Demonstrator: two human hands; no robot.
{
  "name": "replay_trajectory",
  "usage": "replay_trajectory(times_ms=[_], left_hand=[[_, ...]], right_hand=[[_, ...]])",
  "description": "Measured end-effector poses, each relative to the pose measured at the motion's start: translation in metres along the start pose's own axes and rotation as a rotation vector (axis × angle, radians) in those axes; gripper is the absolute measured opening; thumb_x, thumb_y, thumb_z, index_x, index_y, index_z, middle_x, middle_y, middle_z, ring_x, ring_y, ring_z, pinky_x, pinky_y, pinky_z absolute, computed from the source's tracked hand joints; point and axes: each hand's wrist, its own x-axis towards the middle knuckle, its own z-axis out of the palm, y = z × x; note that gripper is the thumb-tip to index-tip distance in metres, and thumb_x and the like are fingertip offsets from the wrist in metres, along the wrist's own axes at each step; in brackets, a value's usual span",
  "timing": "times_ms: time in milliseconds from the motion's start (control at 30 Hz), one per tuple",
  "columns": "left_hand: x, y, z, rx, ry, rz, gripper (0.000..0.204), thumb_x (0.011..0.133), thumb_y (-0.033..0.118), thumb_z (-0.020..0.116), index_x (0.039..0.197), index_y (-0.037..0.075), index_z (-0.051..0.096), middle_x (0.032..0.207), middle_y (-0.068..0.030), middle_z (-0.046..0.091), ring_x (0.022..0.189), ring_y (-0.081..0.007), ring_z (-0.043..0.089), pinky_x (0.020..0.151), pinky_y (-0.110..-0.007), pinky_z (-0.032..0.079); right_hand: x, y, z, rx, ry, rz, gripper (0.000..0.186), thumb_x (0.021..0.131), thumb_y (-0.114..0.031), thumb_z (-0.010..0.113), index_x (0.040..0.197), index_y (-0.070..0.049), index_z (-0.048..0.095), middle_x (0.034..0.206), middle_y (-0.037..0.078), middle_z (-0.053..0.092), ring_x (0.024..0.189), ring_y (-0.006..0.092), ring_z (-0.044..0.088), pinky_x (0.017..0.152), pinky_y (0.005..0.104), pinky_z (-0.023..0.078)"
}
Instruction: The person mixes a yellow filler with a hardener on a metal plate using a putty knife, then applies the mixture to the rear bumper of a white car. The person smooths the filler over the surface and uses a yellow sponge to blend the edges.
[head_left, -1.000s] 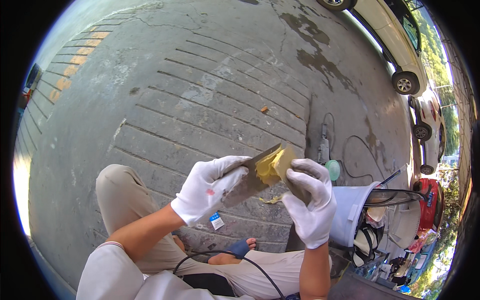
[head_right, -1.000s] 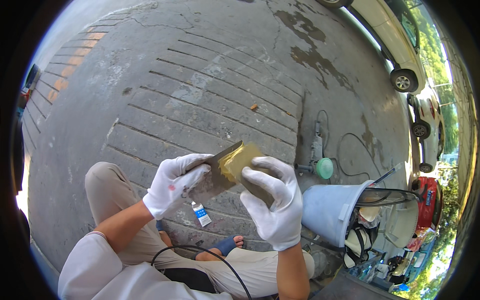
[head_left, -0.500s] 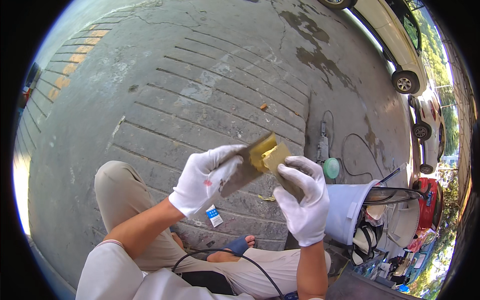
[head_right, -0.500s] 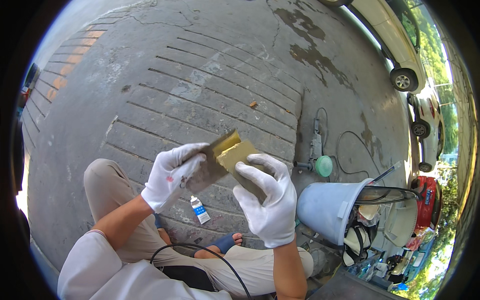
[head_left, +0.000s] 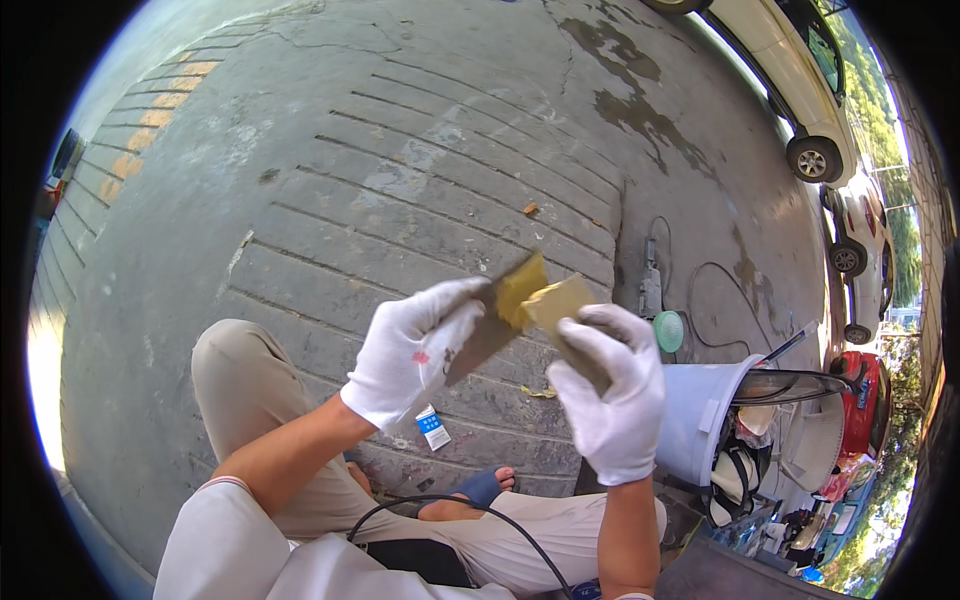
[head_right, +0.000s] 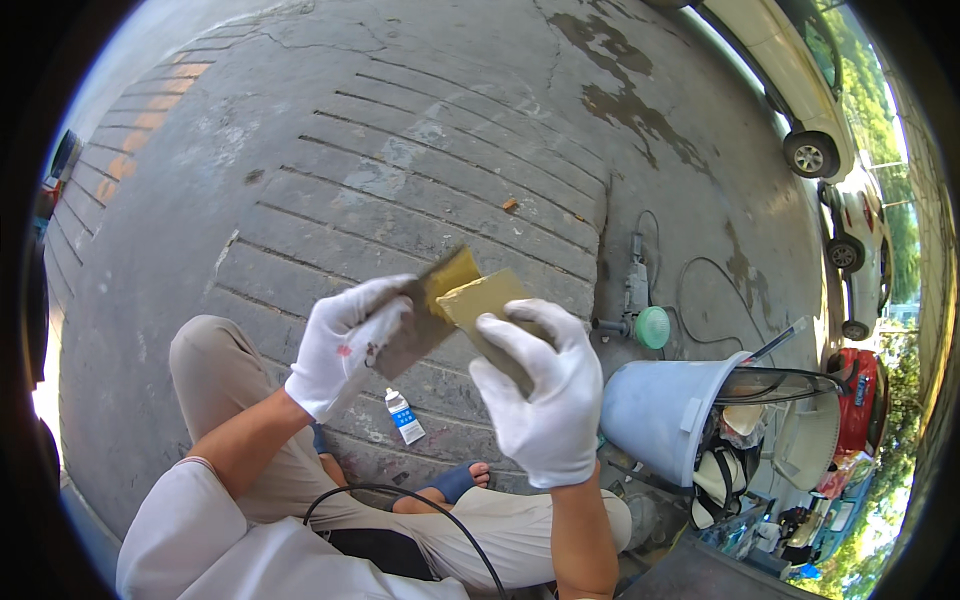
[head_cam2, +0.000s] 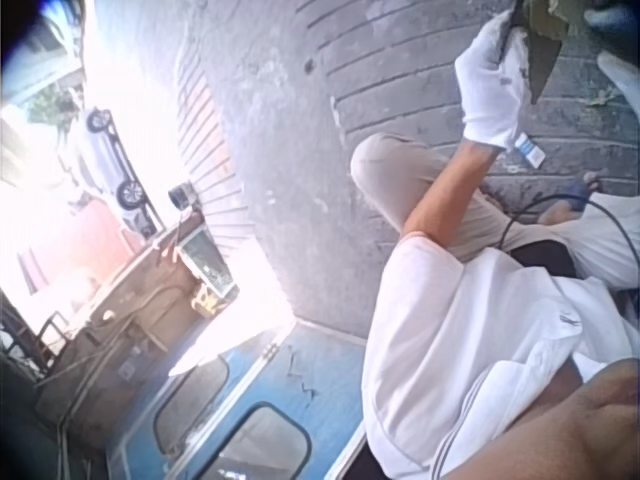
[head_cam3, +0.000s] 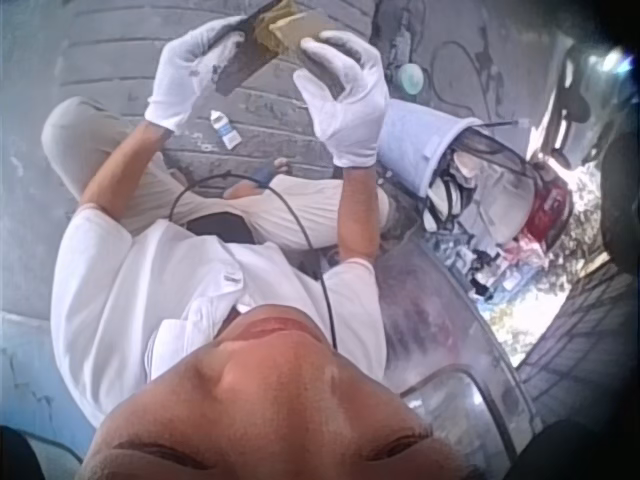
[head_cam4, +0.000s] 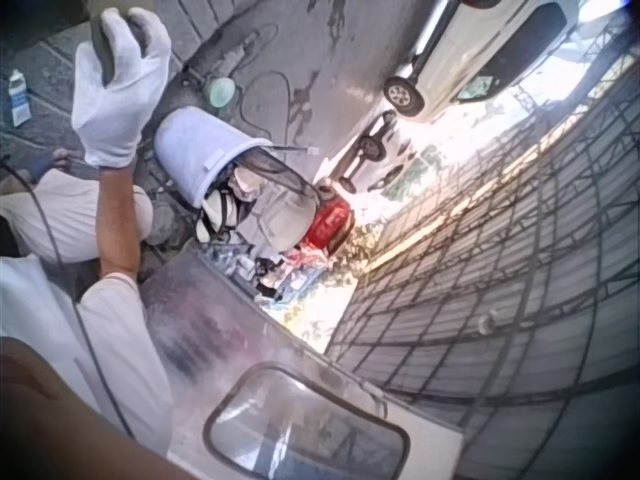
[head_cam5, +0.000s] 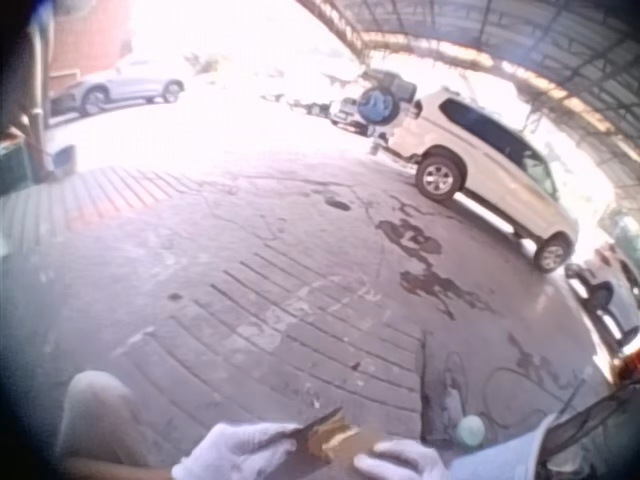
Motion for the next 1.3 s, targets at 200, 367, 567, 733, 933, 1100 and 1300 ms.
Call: replay_trajectory(times_ms=[200, 367, 567, 733, 933, 1100, 1300], left_hand=[[-0.006, 0.003, -0.008, -0.325, -0.066, 0.075, 0.029, 0.104, 0.003, 0.069, 0.133, -0.002, 0.072, 0.113, -0.005, 0.077, 0.099, -0.0072, 0.068, 0.089, -0.024, 0.055], [-0.007, 0.004, -0.005, 0.217, -0.089, 0.516, 0.037, 0.102, -0.001, 0.068, 0.14, -0.001, 0.067, 0.103, -0.0038, 0.078, 0.089, -0.005, 0.068, 0.077, -0.026, 0.057], [-0.004, 0.01, -0.008, -0.034, -0.101, 0.008, 0.031, 0.105, 0.004, 0.068, 0.135, -0.003, 0.07, 0.114, -0.0061, 0.077, 0.101, -0.0085, 0.066, 0.089, -0.024, 0.055], [-0.008, 0.015, -0.015, -0.248, -0.058, -0.026, 0.029, 0.103, 0.003, 0.07, 0.132, -0.004, 0.073, 0.115, -0.0035, 0.076, 0.104, -0.0075, 0.066, 0.095, -0.025, 0.053], [-0.009, 0.012, -0.006, 0.175, 0.027, 0.275, 0.032, 0.103, -0.003, 0.066, 0.135, -0.002, 0.071, 0.111, -0.0024, 0.075, 0.093, -0.0041, 0.064, 0.081, -0.021, 0.053], [-0.009, 0.014, -0.005, -0.097, -0.012, -0.015, 0.029, 0.105, 0.007, 0.069, 0.131, -0.005, 0.072, 0.115, -0.0043, 0.075, 0.103, -0.0092, 0.066, 0.094, -0.025, 0.052], [-0.014, 0.015, -0.009, -0.17, -0.004, 0.085, 0.032, 0.103, 0.004, 0.07, 0.135, -0.002, 0.072, 0.119, -0.0065, 0.076, 0.108, -0.0105, 0.067, 0.098, -0.027, 0.053]], right_hand=[[0.007, 0.001, -0.011, 0.167, 0.048, 0.064, 0.04, 0.081, 0.003, 0.084, 0.119, -0.005, 0.077, 0.129, 0.014, 0.063, 0.119, 0.0287, 0.066, 0.1, 0.0379, 0.055], [0.004, -0.009, 0.001, -0.181, 0.05, -0.102, 0.041, 0.078, -0.001, 0.085, 0.117, -0.009, 0.077, 0.127, 0.013, 0.064, 0.116, 0.0304, 0.065, 0.098, 0.0417, 0.055], [-0.001, -0.007, -0.007, 0.155, -0.009, -0.048, 0.043, 0.077, 0.002, 0.085, 0.119, -0.007, 0.077, 0.128, 0.015, 0.064, 0.122, 0.0289, 0.064, 0.102, 0.0403, 0.055], [0.014, 0.002, -0.008, 0.11, 0.032, 0.037, 0.045, 0.082, 0.006, 0.08, 0.124, -0.005, 0.073, 0.129, 0.013, 0.061, 0.119, 0.0265, 0.064, 0.101, 0.037, 0.055], [0.011, -0.007, -0.001, -0.33, -0.147, -0.19, 0.048, 0.077, -0.007, 0.085, 0.123, -0.01, 0.075, 0.127, 0.013, 0.064, 0.113, 0.0304, 0.067, 0.101, 0.0426, 0.055], [0.01, 0.001, -0.015, 0.136, -0.091, -0.046, 0.044, 0.08, 0.005, 0.077, 0.122, -0.006, 0.075, 0.131, 0.013, 0.064, 0.12, 0.0262, 0.065, 0.104, 0.0364, 0.052], [0.011, -0.004, -0.015, -0.036, 0.019, 0.013, 0.044, 0.082, 0.005, 0.079, 0.124, -0.004, 0.073, 0.132, 0.013, 0.061, 0.123, 0.0261, 0.063, 0.106, 0.0378, 0.053]])
